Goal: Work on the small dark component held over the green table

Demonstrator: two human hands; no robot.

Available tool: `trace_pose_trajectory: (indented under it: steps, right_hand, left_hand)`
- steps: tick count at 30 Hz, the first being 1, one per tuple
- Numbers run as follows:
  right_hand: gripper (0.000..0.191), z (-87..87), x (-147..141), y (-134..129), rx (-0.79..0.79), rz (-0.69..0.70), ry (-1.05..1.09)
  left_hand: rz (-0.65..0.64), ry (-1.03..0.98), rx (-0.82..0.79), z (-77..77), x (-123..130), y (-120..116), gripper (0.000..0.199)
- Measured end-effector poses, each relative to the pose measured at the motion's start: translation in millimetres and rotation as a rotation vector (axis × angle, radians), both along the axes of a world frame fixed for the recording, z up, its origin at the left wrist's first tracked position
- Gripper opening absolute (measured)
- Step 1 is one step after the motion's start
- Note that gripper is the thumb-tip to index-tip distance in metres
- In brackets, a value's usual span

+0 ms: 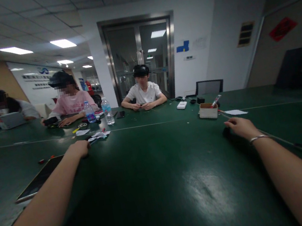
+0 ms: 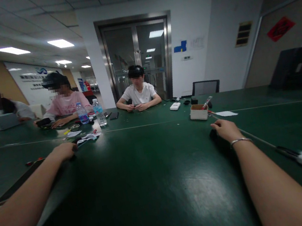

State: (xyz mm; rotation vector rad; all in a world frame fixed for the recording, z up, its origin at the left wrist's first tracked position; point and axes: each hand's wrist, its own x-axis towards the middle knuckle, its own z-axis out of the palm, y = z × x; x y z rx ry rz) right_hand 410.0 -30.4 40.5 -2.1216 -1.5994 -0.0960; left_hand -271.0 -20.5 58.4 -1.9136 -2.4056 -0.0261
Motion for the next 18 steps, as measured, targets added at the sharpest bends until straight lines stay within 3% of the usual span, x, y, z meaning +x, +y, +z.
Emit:
trace_pose_trajectory:
  steps: [8,18]
  right_hand:
    - [0.030,-1.6,-1,-2,-0.011,0.022,0.056]
    - [0.021,-3.8,-7,0,-0.050,0.042,0.005]
  left_hand:
    - [-0.020,-0.002,0.119,1.3,-11,-13,0.029]
    - [0.046,-0.024,0.203,-3.8,-4,-25,0.030]
